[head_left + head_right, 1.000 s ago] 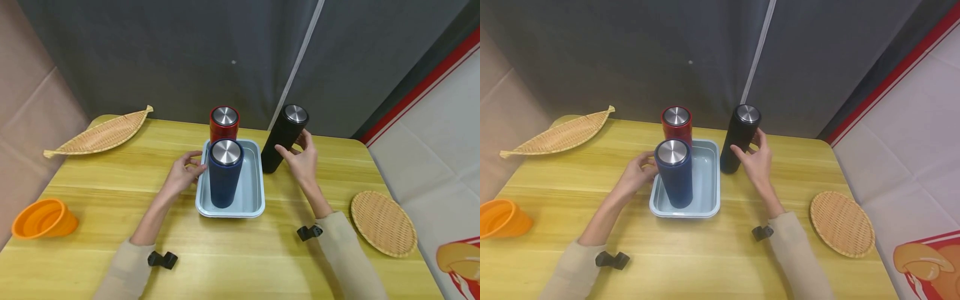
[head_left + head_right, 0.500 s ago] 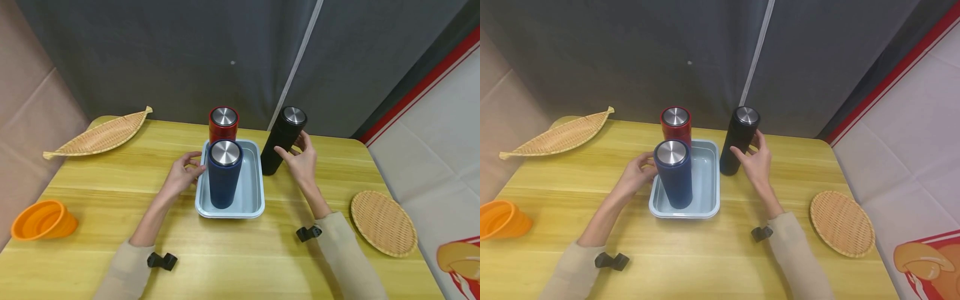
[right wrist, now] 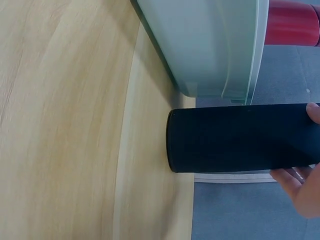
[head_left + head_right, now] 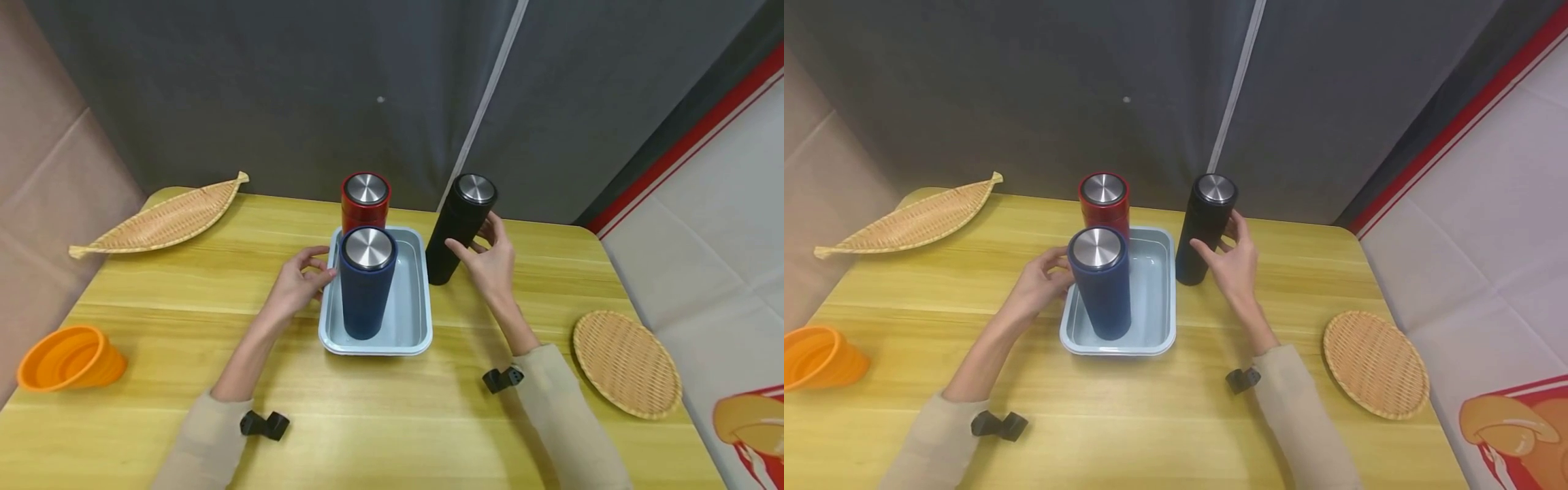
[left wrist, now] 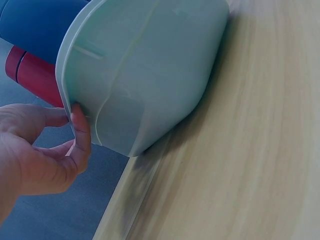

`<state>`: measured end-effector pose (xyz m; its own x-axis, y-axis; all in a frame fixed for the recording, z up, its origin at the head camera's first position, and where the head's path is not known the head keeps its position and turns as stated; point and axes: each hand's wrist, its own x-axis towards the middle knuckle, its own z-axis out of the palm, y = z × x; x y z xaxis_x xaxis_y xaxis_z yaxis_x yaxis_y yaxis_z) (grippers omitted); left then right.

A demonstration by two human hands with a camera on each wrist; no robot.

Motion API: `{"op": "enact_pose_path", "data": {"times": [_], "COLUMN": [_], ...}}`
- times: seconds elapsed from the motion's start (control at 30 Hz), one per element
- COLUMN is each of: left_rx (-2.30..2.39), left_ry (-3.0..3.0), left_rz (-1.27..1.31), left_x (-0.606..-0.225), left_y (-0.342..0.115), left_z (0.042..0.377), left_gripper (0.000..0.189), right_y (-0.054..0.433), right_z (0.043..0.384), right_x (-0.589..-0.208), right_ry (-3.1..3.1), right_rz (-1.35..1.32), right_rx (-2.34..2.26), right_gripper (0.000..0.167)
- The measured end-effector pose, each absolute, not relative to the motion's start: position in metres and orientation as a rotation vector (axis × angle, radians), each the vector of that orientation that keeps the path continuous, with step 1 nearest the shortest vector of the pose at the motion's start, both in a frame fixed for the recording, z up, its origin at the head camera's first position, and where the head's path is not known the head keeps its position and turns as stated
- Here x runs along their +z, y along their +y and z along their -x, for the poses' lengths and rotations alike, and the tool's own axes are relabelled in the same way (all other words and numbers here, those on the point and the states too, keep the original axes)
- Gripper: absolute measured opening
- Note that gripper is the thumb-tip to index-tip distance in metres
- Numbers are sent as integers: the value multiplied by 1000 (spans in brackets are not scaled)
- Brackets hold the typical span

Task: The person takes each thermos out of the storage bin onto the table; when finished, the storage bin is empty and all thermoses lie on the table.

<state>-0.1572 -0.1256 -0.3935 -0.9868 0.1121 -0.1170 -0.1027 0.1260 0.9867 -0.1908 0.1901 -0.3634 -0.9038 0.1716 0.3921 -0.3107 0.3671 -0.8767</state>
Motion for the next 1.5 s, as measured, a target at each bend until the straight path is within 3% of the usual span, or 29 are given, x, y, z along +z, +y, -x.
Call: {"op": "enact_pose_path", "data": {"times": [0.57,1.5], "left_rx": [1920,1918], "left_ry": [2343,2314], "left_rz": [-54,-71], "left_x": [-388,-395], "left_y": [-121,-125], "left_z": [159,155], "left_gripper": [48,49], "right_y": [176,180], "right_z": [170,130], "right_x": [-333,-342], "right_ry": [-2245,-2167], "right_rz": [-154,-242], "right_rx": [1599,1779], "right_gripper": [70,74]}}
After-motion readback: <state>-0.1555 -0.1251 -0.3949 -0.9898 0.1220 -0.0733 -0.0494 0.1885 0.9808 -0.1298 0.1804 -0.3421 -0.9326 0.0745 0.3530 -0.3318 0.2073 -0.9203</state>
